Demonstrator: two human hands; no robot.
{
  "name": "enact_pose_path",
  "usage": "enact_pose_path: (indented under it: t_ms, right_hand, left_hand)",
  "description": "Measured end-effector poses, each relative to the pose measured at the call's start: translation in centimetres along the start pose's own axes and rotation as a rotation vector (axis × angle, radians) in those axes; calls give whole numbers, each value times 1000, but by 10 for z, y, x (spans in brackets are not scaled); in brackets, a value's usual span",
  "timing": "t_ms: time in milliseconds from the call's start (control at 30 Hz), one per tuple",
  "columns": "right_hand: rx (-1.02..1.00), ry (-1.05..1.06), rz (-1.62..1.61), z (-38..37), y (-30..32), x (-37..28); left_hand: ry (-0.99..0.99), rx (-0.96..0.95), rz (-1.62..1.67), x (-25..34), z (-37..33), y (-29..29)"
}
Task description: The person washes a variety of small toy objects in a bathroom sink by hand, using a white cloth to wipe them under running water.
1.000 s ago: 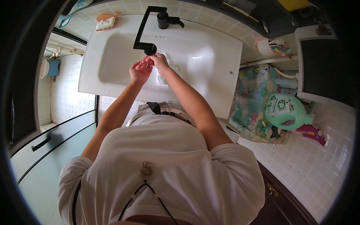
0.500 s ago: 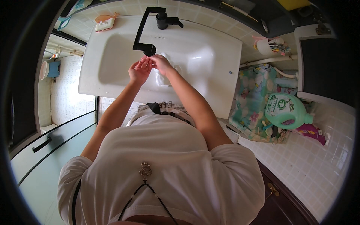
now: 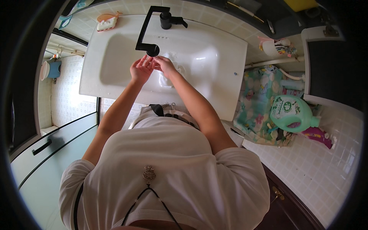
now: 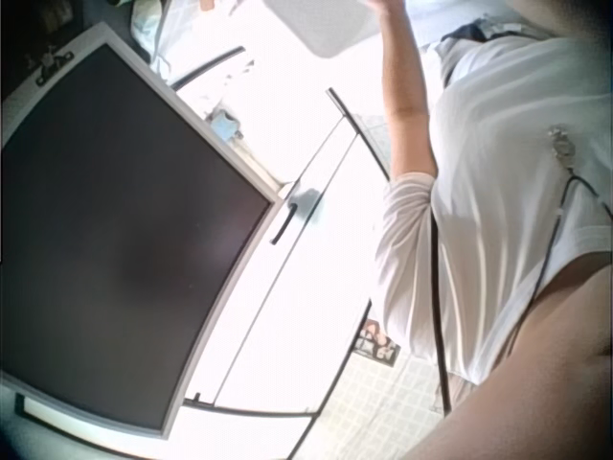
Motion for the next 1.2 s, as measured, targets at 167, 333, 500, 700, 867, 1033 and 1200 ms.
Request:
enact_pose_path:
  t_ms: [167,333,500,700,867,1033,1200]
  right_hand:
    - [113,-31,-98,5,2,1]
    - [-61,-8,-286,-6,11,-5]
    - [4,12,-256,-3,-4,-6]
    - [79,-56,-183,-10,2,-11]
    - [57,-4,-171,-5,-3,-17]
    - [47,6,-114,-1,-14,-19]
    - [33,4,-79,-13,1,-15]
  left_hand:
    - [66,-40,7,-6,10,-11]
    - [68,-70,-12,-12,10,-18]
    - [-9,2,59,-6,4,-8]
    - [15,-13,93,-11,4,-10]
    - [-1,17,122,-11,5,-13]
    - [-33,0,176,-8,3,-8]
    - [-12,43,85,-13,1,-12]
Point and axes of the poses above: each hand's wrist, its own z-axis away from the middle knuckle, its own y-axis out of the back of the hand, x = y × z, the point moved 3 cm from there along -z, towards the middle knuckle
